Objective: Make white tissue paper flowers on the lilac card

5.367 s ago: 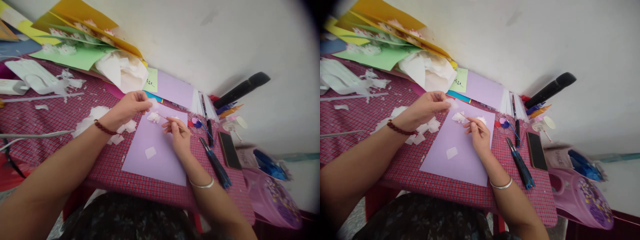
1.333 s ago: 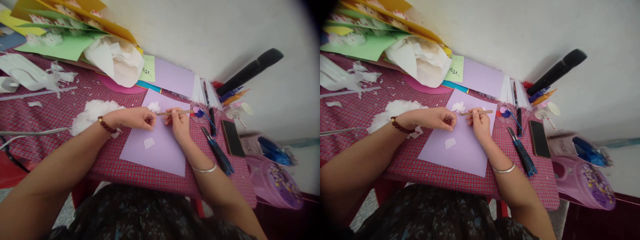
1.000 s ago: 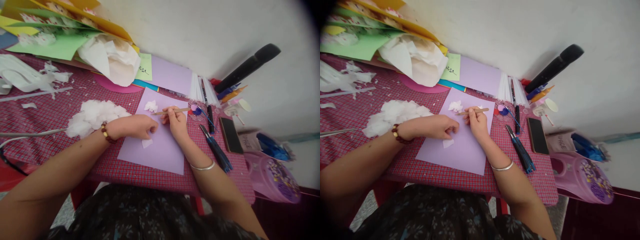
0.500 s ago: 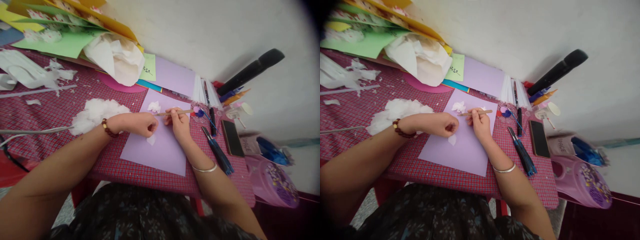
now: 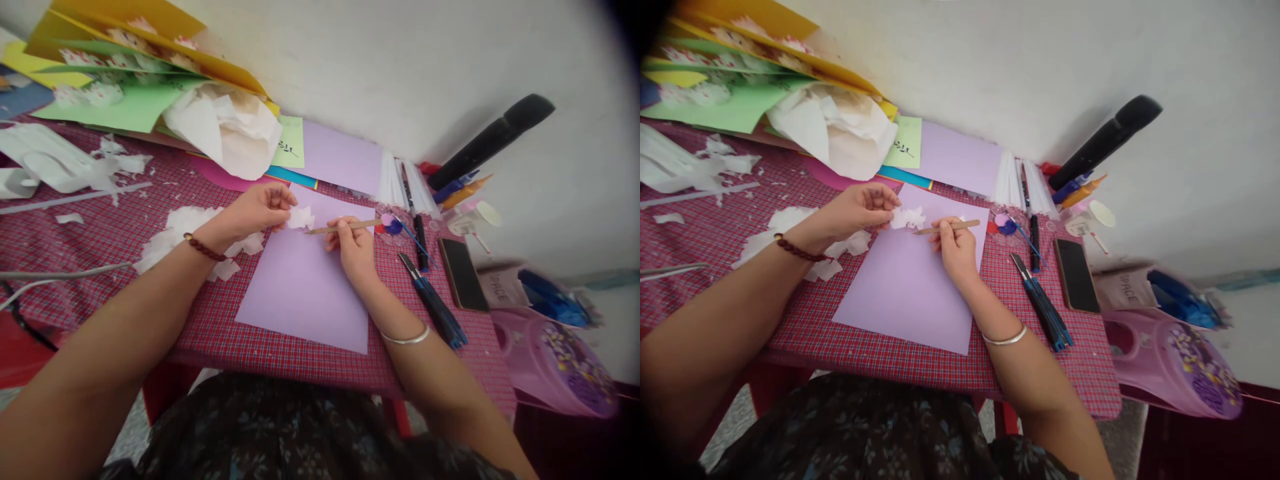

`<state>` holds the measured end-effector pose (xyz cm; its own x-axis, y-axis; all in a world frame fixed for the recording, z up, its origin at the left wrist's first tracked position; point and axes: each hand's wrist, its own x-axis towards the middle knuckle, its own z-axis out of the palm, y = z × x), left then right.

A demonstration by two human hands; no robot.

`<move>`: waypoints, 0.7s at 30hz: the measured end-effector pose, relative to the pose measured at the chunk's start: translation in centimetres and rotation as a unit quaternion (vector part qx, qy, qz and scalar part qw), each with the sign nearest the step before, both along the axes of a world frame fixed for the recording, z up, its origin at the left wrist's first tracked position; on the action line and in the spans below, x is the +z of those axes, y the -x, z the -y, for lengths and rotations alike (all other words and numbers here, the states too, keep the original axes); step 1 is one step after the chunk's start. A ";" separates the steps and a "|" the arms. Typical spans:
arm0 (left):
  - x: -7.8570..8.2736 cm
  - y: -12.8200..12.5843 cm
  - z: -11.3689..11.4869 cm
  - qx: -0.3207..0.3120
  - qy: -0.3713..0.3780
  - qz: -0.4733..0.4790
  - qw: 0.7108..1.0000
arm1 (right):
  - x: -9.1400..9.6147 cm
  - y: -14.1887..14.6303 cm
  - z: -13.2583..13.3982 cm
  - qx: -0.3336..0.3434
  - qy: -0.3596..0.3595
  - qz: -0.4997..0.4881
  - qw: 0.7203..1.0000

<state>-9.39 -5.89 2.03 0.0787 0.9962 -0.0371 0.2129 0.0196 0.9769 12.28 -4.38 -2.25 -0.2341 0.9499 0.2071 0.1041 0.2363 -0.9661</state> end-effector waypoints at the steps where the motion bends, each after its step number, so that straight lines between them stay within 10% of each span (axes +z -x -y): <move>1: -0.1 0.0 -0.1 0.009 -0.008 0.005 1.000 | 0.0 0.0 0.0 -0.005 0.000 0.002 1.000; 11: -1.6 1.0 -1.0 0.068 -0.054 -0.104 0.991 | 0.2 -0.2 -0.2 -0.030 -0.028 0.004 0.999; 21: -1.0 -2.0 0.4 -0.003 -0.027 -0.101 0.995 | -0.1 -0.2 -0.4 -0.020 -0.037 0.013 0.999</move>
<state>-7.44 -6.32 1.04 0.0810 0.9967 0.0001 0.4046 -0.0330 0.9139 12.52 -3.99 -2.33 -0.2027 0.9410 0.2709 0.1388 0.3015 -0.9433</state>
